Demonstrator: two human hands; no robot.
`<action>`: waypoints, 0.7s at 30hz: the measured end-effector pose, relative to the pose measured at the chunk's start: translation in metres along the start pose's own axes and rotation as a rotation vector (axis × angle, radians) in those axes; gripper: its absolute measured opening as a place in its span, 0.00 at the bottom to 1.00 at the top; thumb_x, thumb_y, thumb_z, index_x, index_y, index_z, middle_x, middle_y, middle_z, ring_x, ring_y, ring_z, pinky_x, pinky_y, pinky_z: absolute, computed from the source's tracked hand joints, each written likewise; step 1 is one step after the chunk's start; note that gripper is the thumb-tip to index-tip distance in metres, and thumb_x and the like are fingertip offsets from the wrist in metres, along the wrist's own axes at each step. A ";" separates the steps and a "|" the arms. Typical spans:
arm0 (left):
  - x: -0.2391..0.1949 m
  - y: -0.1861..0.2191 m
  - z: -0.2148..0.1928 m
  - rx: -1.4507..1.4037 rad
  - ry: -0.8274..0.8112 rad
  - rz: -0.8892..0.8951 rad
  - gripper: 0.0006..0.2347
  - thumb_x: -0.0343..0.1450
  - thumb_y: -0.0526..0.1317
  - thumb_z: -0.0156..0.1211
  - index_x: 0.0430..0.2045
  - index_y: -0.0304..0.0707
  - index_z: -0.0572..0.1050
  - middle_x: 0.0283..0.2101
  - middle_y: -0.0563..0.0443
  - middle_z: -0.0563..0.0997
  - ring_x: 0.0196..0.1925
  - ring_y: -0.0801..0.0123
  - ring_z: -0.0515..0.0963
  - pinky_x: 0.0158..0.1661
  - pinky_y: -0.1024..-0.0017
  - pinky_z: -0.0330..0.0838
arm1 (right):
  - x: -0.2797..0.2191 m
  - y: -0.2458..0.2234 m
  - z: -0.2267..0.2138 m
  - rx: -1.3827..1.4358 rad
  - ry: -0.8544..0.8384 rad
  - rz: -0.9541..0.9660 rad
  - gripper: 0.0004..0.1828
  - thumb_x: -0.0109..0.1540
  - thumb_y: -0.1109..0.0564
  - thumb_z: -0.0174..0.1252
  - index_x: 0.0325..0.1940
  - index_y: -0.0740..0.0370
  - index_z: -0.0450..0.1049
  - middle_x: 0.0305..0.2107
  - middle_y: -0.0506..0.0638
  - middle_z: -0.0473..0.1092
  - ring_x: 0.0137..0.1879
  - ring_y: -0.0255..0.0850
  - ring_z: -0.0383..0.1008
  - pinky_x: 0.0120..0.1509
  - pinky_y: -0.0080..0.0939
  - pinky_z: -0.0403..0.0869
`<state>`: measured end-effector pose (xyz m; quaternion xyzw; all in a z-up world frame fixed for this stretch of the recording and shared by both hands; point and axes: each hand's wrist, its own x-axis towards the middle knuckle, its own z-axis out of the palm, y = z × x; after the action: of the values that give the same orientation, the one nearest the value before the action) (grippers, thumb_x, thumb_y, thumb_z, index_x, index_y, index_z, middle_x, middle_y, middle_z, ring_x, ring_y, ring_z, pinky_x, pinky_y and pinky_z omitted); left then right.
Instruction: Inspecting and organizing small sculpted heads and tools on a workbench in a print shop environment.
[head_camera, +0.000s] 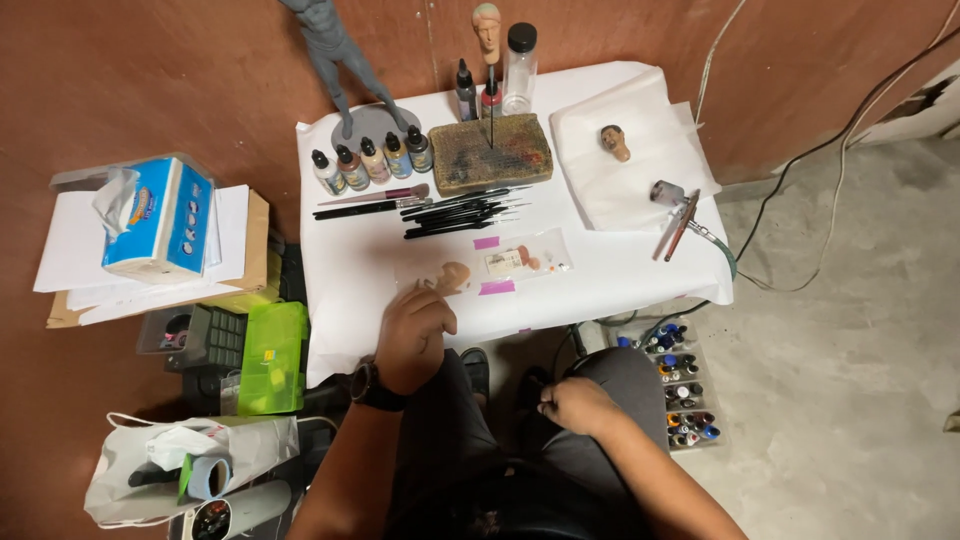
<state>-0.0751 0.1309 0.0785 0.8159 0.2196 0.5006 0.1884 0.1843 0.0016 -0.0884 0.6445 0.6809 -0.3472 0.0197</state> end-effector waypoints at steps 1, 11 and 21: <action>-0.001 -0.002 0.000 0.003 0.001 -0.003 0.15 0.76 0.30 0.52 0.15 0.43 0.73 0.17 0.58 0.68 0.19 0.65 0.70 0.28 0.72 0.70 | 0.002 0.001 0.000 -0.001 -0.003 -0.003 0.18 0.63 0.50 0.54 0.51 0.58 0.81 0.43 0.62 0.79 0.56 0.59 0.78 0.62 0.59 0.73; 0.010 -0.006 -0.009 -0.179 -0.148 -0.389 0.13 0.70 0.23 0.47 0.20 0.39 0.77 0.18 0.54 0.74 0.24 0.64 0.74 0.32 0.68 0.71 | 0.012 0.013 0.001 0.115 0.053 0.025 0.19 0.63 0.46 0.56 0.51 0.57 0.80 0.40 0.62 0.79 0.52 0.62 0.78 0.57 0.61 0.77; 0.022 0.076 0.006 -0.429 -0.135 -0.234 0.04 0.68 0.31 0.63 0.33 0.39 0.82 0.28 0.44 0.82 0.30 0.56 0.81 0.34 0.64 0.77 | 0.026 0.020 0.005 0.149 0.067 0.066 0.22 0.64 0.50 0.54 0.61 0.57 0.76 0.49 0.61 0.78 0.58 0.58 0.77 0.62 0.57 0.76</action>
<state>-0.0478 0.0795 0.1318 0.7577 0.1880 0.4552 0.4281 0.1955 0.0200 -0.1138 0.6777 0.6317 -0.3742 -0.0396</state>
